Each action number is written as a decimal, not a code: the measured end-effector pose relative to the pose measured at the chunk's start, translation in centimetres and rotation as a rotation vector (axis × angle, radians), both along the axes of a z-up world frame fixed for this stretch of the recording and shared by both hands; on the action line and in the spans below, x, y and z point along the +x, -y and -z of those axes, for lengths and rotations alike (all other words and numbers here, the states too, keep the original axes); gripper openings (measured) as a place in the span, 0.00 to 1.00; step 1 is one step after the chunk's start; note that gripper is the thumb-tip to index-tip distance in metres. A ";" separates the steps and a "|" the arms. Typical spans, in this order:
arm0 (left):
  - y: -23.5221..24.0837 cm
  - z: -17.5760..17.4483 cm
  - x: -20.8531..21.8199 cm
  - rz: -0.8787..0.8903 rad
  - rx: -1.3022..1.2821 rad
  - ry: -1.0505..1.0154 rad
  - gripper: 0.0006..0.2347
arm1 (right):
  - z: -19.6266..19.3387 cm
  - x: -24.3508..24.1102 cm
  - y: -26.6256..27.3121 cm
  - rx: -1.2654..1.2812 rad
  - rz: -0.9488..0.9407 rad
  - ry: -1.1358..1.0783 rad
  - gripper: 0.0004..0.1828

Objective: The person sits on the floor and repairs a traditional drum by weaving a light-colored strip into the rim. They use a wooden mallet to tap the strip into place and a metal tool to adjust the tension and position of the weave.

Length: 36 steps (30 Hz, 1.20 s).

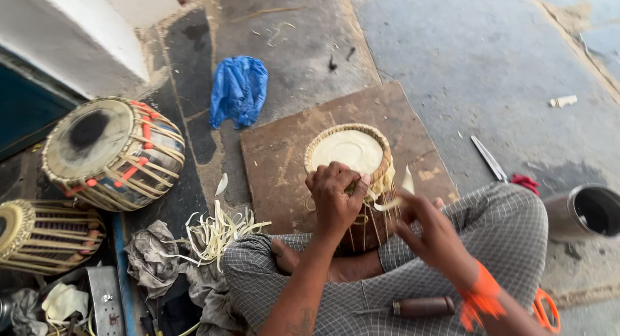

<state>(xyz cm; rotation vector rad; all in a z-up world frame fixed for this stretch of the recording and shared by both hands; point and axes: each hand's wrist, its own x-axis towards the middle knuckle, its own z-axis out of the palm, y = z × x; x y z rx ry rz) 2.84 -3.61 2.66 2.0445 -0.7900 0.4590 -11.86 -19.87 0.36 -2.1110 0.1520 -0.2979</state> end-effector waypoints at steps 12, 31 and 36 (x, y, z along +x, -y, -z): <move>-2.5 0.8 -3.8 0.141 -0.030 0.025 0.08 | 1.7 -11.6 3.3 0.079 -0.433 -0.690 0.28; -4.6 1.3 -5.6 0.266 -0.019 -0.048 0.03 | -10.2 8.4 1.8 0.778 -0.153 0.538 0.21; -5.0 1.9 -5.9 0.292 -0.017 -0.046 0.07 | -9.8 9.4 1.0 0.743 -0.162 0.521 0.20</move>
